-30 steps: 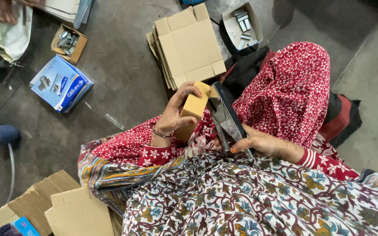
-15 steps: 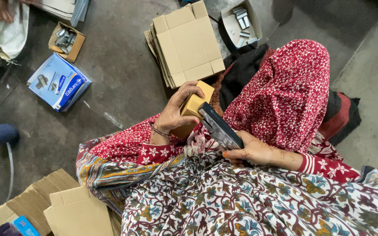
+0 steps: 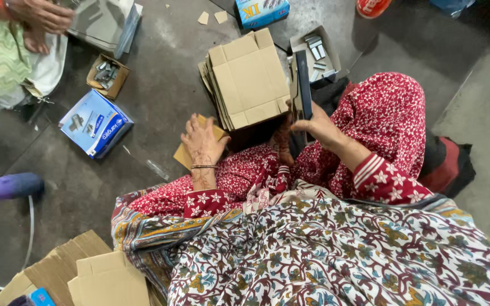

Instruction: The person sits on the floor and assembles small cardboard boxes by folding flaps and securing them with a stapler. They repeatedly pick up flat cardboard pieces, fold them into box shapes, and staple the edges to close them.

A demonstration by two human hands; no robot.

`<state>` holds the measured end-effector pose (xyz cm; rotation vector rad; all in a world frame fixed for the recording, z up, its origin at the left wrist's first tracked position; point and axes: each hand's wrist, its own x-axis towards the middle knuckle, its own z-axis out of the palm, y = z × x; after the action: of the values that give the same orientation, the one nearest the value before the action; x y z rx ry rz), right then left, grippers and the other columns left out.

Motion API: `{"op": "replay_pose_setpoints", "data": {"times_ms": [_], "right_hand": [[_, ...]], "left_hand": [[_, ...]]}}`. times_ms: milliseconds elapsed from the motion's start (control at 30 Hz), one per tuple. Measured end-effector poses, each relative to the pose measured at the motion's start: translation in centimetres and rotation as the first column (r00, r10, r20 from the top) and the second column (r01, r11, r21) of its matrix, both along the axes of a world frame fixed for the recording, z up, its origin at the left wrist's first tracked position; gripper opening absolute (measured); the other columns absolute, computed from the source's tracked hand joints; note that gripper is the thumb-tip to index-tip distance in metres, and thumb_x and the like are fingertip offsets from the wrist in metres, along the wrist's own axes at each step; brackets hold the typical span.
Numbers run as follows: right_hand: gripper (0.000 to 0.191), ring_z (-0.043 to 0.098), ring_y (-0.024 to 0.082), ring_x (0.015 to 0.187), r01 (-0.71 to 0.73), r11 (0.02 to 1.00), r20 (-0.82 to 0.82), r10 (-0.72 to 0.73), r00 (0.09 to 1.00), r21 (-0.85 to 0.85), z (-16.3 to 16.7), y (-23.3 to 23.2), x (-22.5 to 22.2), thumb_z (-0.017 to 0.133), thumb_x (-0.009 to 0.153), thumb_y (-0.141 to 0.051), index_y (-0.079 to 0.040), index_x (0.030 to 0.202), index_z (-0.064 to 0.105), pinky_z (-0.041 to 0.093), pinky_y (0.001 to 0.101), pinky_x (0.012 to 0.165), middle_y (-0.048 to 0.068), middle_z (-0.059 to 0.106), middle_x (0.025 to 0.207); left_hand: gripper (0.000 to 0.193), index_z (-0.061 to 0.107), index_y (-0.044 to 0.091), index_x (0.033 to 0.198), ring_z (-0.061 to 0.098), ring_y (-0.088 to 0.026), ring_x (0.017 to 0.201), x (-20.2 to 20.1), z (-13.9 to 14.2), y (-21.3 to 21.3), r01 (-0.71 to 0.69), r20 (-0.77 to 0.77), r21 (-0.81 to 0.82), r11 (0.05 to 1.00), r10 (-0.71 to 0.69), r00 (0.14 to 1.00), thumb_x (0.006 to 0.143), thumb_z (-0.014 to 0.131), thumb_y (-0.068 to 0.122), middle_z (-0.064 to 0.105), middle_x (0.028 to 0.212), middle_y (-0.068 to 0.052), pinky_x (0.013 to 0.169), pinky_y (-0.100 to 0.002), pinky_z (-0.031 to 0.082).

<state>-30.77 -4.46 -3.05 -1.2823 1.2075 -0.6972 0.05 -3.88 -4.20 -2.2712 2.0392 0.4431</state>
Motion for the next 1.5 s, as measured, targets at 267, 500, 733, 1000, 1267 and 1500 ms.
{"op": "replay_pose_setpoints", "data": {"times_ms": [267, 500, 733, 1000, 1267, 1500], "right_hand": [[0.071, 0.06, 0.025, 0.12, 0.081, 0.996, -0.061, -0.084, 0.995, -0.044, -0.5, -7.4, 1.8, 0.073, 0.073, -0.016, -0.002, 0.139, 0.051, 0.049, 0.0344, 0.103, 0.015, 0.063, 0.129], [0.068, 0.059, 0.027, 0.121, 0.016, 0.955, -0.029, -0.025, 0.999, -0.295, -0.4, -6.9, 1.2, 0.07, 0.075, -0.014, 0.0, 0.139, 0.05, 0.046, 0.0356, 0.106, 0.015, 0.063, 0.127], [0.063, 0.062, 0.021, 0.107, 0.104, 0.987, 0.042, -0.1, 0.994, -0.123, -0.6, -6.5, 1.2, 0.07, 0.071, -0.015, 0.0, 0.131, 0.054, 0.051, 0.0328, 0.095, 0.011, 0.066, 0.115], [0.055, 0.063, 0.02, 0.088, 0.132, 0.991, 0.115, -0.134, 0.984, 0.025, 0.8, -6.0, 2.5, 0.069, 0.072, -0.011, 0.002, 0.125, 0.058, 0.053, 0.0327, 0.08, 0.012, 0.067, 0.102], [0.038, 0.066, 0.021, 0.088, 0.145, 0.989, 0.092, -0.144, 0.985, -0.007, 0.6, -5.9, 3.4, 0.07, 0.078, -0.012, 0.003, 0.112, 0.065, 0.054, 0.0333, 0.08, 0.01, 0.072, 0.098], [0.05, 0.066, 0.022, 0.087, 0.166, 0.986, 0.07, -0.166, 0.984, 0.009, 1.0, -5.8, 4.2, 0.069, 0.073, -0.012, 0.001, 0.12, 0.059, 0.054, 0.0357, 0.076, 0.008, 0.071, 0.099]], "left_hand": [[0.068, 0.05, 0.018, 0.145, 0.035, -0.04, 0.144, -3.9, -0.4, -1.7, 0.057, -0.161, -0.148, 0.987, -0.08, 0.984, 0.082, 0.073, 0.026, 0.036, 0.157, -0.021, 0.115, -0.056, 0.032], [0.072, 0.041, 0.014, 0.152, 0.035, -0.047, 0.142, -7.3, 0.4, -5.7, -0.145, -0.407, -0.242, 0.959, 0.035, 0.913, 0.088, 0.073, 0.025, 0.031, 0.159, -0.029, 0.114, -0.05, 0.036], [0.086, 0.042, 0.013, 0.149, 0.027, -0.053, 0.142, -10.9, 1.3, -5.8, -0.132, -0.269, -0.341, 0.931, 0.037, 0.962, 0.077, 0.084, 0.037, 0.017, 0.156, -0.038, 0.116, -0.053, 0.031], [0.08, 0.049, 0.023, 0.149, 0.029, -0.043, 0.15, -11.8, 2.9, -4.8, -0.137, -0.094, -0.362, 0.922, 0.11, 0.989, 0.077, 0.083, 0.028, 0.027, 0.161, -0.024, 0.123, -0.053, 0.029], [0.091, 0.039, 0.019, 0.15, 0.026, -0.049, 0.145, -9.6, 3.1, -6.0, -0.336, -0.354, -0.293, 0.895, 0.225, 0.908, 0.074, 0.088, 0.036, 0.019, 0.159, -0.033, 0.116, -0.055, 0.031], [0.085, 0.046, 0.019, 0.146, 0.024, -0.052, 0.145, -10.0, 3.4, -5.9, -0.35, -0.374, -0.304, 0.886, 0.227, 0.899, 0.074, 0.089, 0.032, 0.017, 0.16, -0.034, 0.115, -0.055, 0.031]]}}
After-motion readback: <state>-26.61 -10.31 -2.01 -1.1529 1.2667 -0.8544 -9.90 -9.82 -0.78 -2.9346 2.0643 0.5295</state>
